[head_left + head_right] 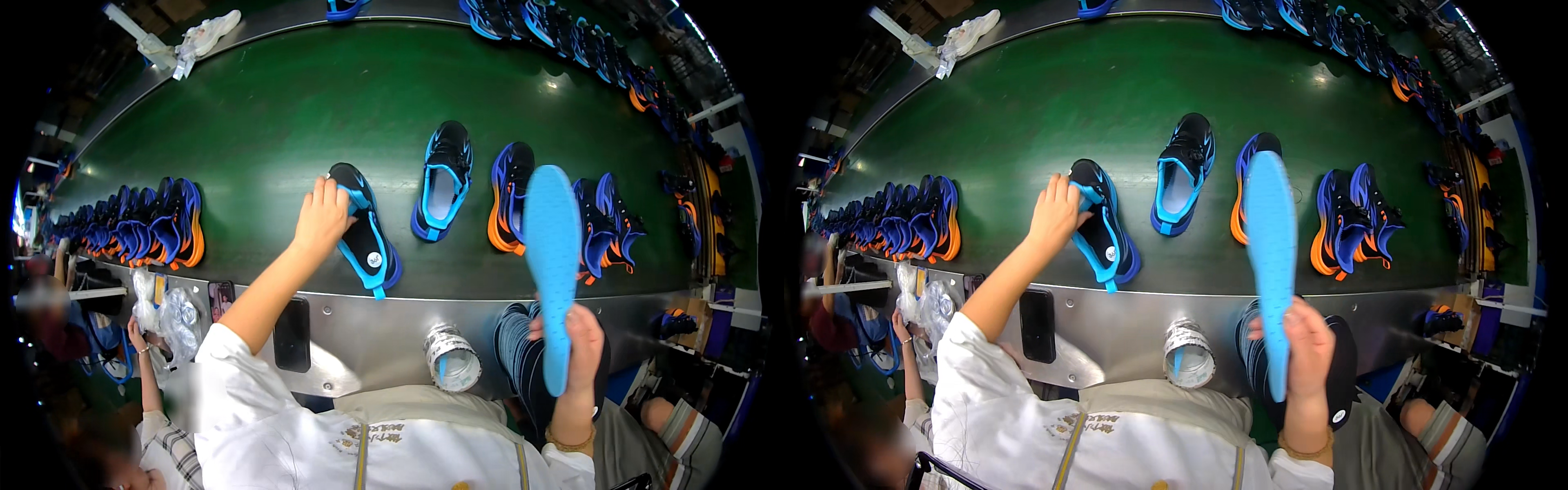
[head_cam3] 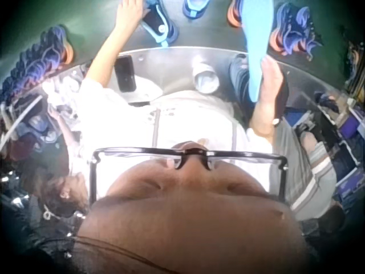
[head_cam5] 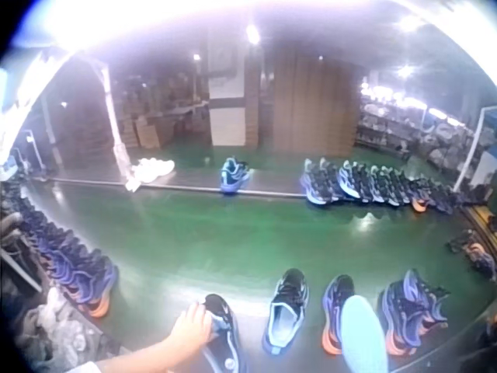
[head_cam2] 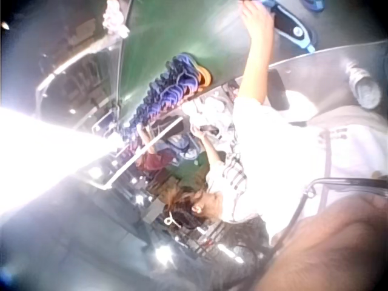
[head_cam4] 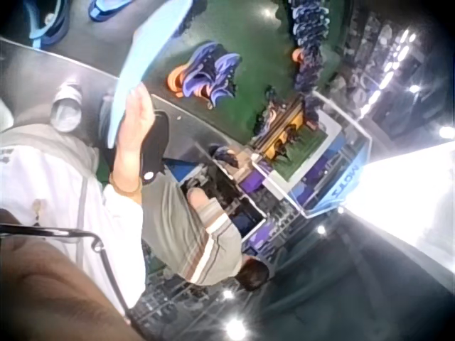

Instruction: The person inserts insoles into shoes on a production line. The person picks up insoles from a stack, places one inside each shoe, and presses down to secure it.

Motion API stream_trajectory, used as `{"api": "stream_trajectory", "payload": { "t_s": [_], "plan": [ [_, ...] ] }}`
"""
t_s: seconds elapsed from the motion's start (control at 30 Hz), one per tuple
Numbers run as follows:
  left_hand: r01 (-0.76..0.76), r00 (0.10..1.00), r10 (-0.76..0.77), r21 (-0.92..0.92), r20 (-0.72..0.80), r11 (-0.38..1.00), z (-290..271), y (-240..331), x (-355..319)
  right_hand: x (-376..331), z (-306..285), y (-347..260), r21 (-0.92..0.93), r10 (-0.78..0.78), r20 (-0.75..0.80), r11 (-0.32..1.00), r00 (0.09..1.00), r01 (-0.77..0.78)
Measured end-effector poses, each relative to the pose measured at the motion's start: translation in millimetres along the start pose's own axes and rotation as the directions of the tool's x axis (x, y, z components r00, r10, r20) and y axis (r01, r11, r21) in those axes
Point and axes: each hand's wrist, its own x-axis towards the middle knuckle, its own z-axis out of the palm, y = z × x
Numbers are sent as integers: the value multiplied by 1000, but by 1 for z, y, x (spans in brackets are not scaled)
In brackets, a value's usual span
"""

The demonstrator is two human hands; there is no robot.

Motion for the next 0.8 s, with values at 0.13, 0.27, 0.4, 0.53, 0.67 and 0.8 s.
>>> {"api": "stream_trajectory", "payload": {
  "t_s": [0.13,0.27,0.4,0.53,0.67,0.8],
  "plan": [
    [-78,987,99,-165,125,983,1,-19,17,-8,10,22,16,-2,89,1000,996,1],
    [-65,945,164,-328,283,942,-14,-34,25,-13,2,27,48,47,82,998,995,-51],
    [-29,988,130,-731,81,681,-33,-40,32,-18,1,31,40,52,6,998,999,-52],
    [0,968,-249,-987,40,-162,-50,-45,51,-12,-8,33,70,95,-30,993,995,-92],
    [-304,923,11,-712,-385,633,-26,24,77,12,-11,30,-134,84,-171,985,982,-107],
    [-416,901,334,-331,-278,847,15,65,101,48,6,9,-184,158,-47,969,986,-164]
  ]
}}
